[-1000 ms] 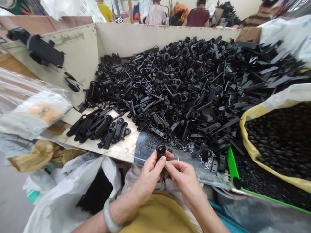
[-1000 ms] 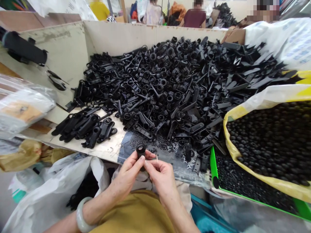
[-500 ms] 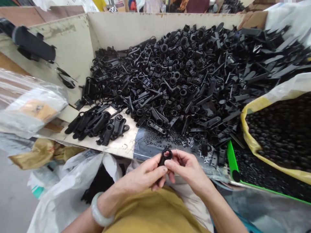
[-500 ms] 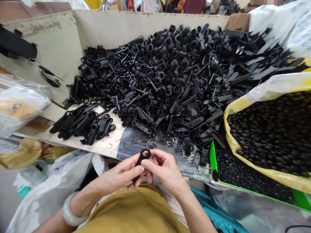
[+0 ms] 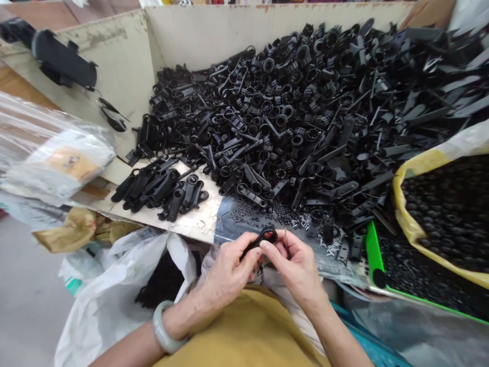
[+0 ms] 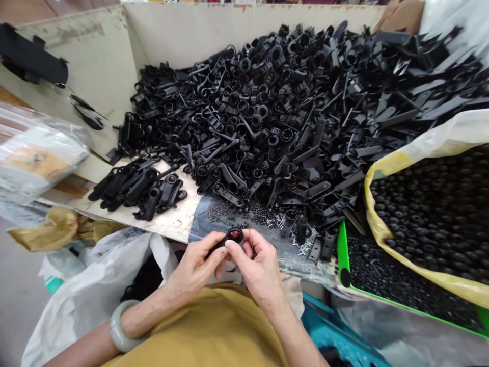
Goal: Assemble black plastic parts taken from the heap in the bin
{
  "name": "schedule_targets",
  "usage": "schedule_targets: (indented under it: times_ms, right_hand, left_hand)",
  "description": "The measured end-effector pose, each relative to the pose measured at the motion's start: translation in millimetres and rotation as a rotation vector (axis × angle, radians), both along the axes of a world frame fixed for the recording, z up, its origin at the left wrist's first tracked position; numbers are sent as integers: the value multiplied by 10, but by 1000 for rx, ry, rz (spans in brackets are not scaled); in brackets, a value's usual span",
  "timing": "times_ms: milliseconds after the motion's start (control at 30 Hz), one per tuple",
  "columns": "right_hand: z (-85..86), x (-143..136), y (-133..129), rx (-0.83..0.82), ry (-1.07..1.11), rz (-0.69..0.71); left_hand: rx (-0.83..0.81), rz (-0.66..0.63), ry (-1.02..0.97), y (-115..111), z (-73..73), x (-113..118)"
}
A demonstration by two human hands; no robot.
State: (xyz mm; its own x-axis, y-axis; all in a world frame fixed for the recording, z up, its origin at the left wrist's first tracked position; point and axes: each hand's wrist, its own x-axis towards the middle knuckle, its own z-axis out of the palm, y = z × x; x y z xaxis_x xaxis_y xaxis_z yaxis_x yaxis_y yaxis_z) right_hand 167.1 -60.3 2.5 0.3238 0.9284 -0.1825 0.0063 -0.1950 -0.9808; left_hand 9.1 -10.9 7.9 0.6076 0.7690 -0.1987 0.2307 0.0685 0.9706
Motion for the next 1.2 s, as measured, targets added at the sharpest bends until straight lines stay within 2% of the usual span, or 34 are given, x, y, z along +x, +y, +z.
schedule_targets:
  times_ms: [133, 233, 367, 567, 800, 867, 933, 1067, 1200]
  right_hand:
    - [23, 97, 12, -2, 45, 142]
    - [52, 157, -3, 28, -53, 198]
    - [76, 126, -40, 63, -152, 168]
    - [-5, 8, -84, 72, -132, 98]
    - [32, 79, -115, 164, -243, 109]
    - [44, 74, -100, 168, -182, 110]
    - [30, 35, -83, 149, -51, 80]
    - [-52, -112, -82, 68, 224, -3]
    - [-96, -230, -126, 43, 316, -77]
  left_hand:
    - [-25, -57, -21, 47, 19, -15]
    - [20, -105, -14, 78, 68, -33]
    - [85, -117, 29, 51, 95, -55]
    - [127, -40, 54, -13, 10, -26]
    - [116, -191, 26, 150, 142, -138]
    - [135, -169, 18, 135, 157, -153]
    - [168, -90, 18, 77, 135, -138]
    - [93, 25, -22, -62, 47, -77]
    - [174, 87, -16, -112, -4, -65]
